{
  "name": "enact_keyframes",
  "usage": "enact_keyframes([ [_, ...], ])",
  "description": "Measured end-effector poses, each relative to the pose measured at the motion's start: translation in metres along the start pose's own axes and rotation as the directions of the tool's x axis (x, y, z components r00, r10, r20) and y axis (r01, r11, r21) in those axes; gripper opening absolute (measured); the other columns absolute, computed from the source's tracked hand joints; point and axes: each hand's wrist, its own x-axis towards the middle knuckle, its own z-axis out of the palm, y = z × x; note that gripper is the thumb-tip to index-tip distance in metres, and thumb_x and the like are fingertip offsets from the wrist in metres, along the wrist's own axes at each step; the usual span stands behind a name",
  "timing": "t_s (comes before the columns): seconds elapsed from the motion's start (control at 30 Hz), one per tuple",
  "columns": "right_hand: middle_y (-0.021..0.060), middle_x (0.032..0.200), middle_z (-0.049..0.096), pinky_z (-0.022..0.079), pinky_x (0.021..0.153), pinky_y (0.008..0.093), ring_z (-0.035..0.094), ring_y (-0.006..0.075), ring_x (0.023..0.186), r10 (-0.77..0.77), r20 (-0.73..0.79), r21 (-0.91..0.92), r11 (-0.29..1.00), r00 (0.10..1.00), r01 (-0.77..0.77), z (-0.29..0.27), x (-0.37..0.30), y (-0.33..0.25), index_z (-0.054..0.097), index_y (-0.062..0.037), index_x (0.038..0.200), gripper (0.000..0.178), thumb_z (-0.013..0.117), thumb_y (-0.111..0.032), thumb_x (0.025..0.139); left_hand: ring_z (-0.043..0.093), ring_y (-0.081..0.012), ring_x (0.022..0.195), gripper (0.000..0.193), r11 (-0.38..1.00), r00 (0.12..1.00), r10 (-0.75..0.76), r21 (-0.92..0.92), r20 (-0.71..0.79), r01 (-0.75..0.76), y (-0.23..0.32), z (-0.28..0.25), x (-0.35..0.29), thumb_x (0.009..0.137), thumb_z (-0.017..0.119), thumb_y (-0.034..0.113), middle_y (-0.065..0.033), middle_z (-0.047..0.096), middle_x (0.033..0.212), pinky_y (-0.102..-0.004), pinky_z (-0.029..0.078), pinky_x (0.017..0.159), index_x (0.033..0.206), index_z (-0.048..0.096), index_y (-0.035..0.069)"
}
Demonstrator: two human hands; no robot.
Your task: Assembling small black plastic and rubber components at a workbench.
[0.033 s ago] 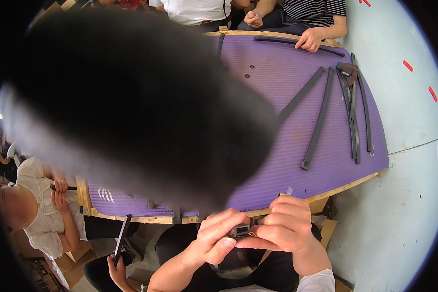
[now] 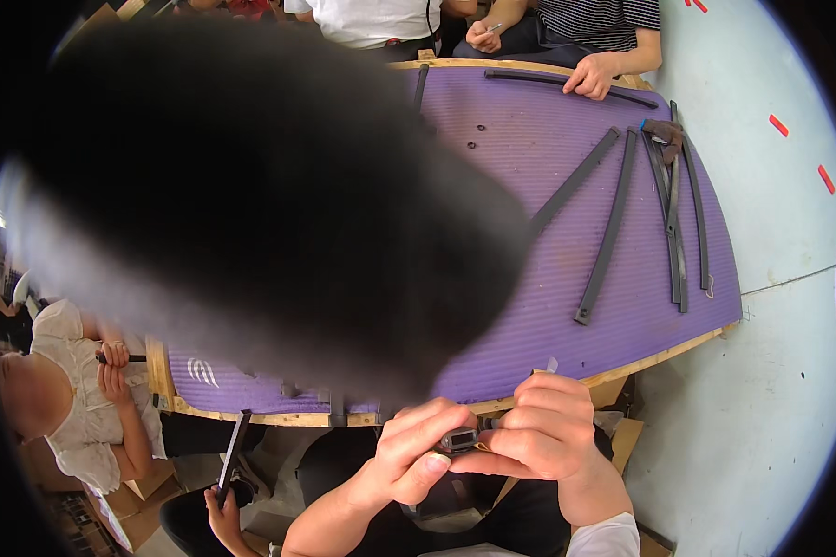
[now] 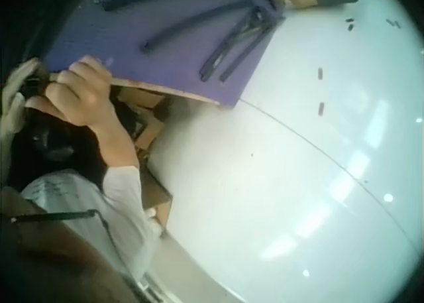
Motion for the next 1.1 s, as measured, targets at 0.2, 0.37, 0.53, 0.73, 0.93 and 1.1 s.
enact_keyframes([
  [0.2,-0.0029,0.054,0.05,0.035,0.043,0.0263,0.046,0.0138,0.044,0.024,-0.001,0.024,0.999,1.0,-0.024,0.002,-0.0005,0.0001,0.058,-0.0115,0.073,0.043,0.091,-0.039,0.072,0.064,-0.0292,0.076,0.05,1.0,1.0,-0.009,0.019,-0.009,0.009,0.0015,0.0003,0.0009,0.104,0.046,0.028,-0.0226,0.065,0.097,-0.039,0.053,0.066,0.141,0.05,-0.004],
  [0.37,-0.0028,0.053,0.049,0.034,0.043,0.0267,0.045,0.0143,0.042,0.044,0.001,0.043,0.998,0.999,-0.044,0.0027,0.0001,-0.0003,0.056,-0.0119,0.071,0.043,0.091,-0.036,0.072,0.064,-0.0294,0.077,0.05,1.0,1.0,-0.019,0.021,-0.013,0.019,0.0025,0.0017,0.0015,0.104,0.046,0.028,-0.0228,0.065,0.097,-0.0392,0.053,0.067,0.141,0.051,-0.005],
  [0.53,-0.0028,0.05,0.05,0.033,0.043,0.0264,0.045,0.0144,0.041,0.13,0.017,0.144,0.981,0.991,-0.131,0.0036,0.003,-0.0016,0.054,-0.0134,0.069,0.043,0.093,-0.03,0.07,0.06,-0.0266,0.069,0.054,0.997,1.0,-0.01,0.082,-0.021,0.012,0.0019,0.0033,0.0033,0.107,0.038,0.039,-0.0197,0.063,0.085,-0.0391,0.05,0.062,0.149,0.045,0.005],
  [0.73,-0.0023,0.05,0.051,0.03,0.043,0.026,0.046,0.0133,0.041,0.194,0.061,0.233,0.951,0.979,-0.203,-0.0005,0.0062,-0.0037,0.053,-0.0131,0.064,0.043,0.094,-0.024,0.068,0.06,-0.0271,0.071,0.054,0.995,1.0,-0.017,0.099,-0.01,0.018,0.0071,0.0036,0.0047,0.107,0.038,0.039,-0.0202,0.063,0.088,-0.0392,0.05,0.062,0.149,0.045,0.006],
  [0.93,-0.0015,0.051,0.052,0.035,0.044,0.0271,0.05,0.0145,0.043,0.263,0.086,0.234,0.932,0.961,-0.276,-0.0015,0.0048,-0.0046,0.051,-0.0128,0.058,0.043,0.09,-0.023,0.073,0.061,-0.0274,0.073,0.053,0.994,0.999,-0.031,0.102,-0.015,0.032,0.005,0.0053,0.0037,0.107,0.037,0.036,-0.021,0.064,0.09,-0.039,0.05,0.064,0.149,0.045,0.006],
  [1.1,-0.0008,0.05,0.05,0.033,0.043,0.0273,0.047,0.0142,0.042,0.283,0.093,0.29,0.909,0.954,-0.298,-0.0005,0.0029,-0.0008,0.051,-0.0122,0.061,0.042,0.091,-0.018,0.071,0.065,-0.0315,0.079,0.047,0.997,0.999,-0.014,0.069,-0.048,0.017,0.0023,0.0064,-0.0001,0.101,0.049,0.024,-0.0243,0.065,0.101,-0.0403,0.054,0.069,0.135,0.054,-0.009],
])
